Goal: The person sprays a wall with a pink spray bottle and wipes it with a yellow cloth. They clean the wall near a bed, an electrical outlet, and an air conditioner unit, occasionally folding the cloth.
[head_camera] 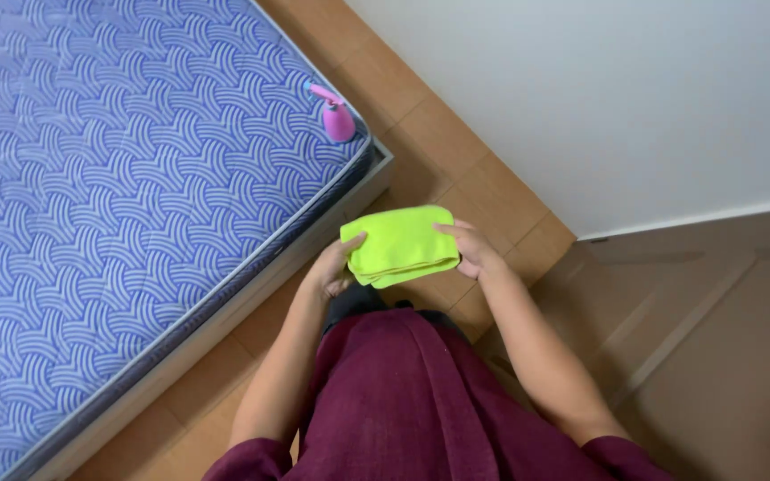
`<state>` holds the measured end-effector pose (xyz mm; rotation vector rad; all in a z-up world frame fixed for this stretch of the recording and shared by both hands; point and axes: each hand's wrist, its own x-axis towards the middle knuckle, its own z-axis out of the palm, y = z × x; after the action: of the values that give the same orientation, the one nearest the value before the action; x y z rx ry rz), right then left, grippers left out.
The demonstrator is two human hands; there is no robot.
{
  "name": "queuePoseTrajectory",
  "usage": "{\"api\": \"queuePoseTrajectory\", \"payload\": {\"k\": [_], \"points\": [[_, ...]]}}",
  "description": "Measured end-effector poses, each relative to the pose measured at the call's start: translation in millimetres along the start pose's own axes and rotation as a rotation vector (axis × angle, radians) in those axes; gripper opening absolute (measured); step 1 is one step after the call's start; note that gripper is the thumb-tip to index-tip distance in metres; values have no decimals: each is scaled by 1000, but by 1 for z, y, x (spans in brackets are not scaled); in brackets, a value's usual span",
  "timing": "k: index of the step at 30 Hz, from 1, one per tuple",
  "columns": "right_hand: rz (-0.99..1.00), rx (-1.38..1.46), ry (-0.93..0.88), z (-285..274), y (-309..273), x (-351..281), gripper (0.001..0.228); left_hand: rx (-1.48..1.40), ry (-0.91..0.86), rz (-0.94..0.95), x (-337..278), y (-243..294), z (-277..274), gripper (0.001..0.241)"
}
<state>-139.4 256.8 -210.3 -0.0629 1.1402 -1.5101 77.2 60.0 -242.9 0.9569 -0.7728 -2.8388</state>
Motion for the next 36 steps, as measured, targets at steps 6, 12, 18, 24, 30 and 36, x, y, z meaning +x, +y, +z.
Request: {"api": "queuePoseTrajectory", "payload": {"k": [6,12,18,24,30,36], "points": [[243,-146,78,-36,59,88,34,-113,232,53,-28,-12,-22,39],[104,-212,-54,23,14,149,27,-206,327,285,-18,21,-34,39],[279,-142,-113,91,-53,184,40,-236,230,413,3,65,-35,46],[353,-414,-191,120,-102,232,51,-546,388,221,36,106,-40,44],[534,-487,-204,92,-74,296,45,-369,447,190,68,103,-55,47],[62,-742,-506,166,-126,302,64,-382,371,673,67,100,-33,51]]}}
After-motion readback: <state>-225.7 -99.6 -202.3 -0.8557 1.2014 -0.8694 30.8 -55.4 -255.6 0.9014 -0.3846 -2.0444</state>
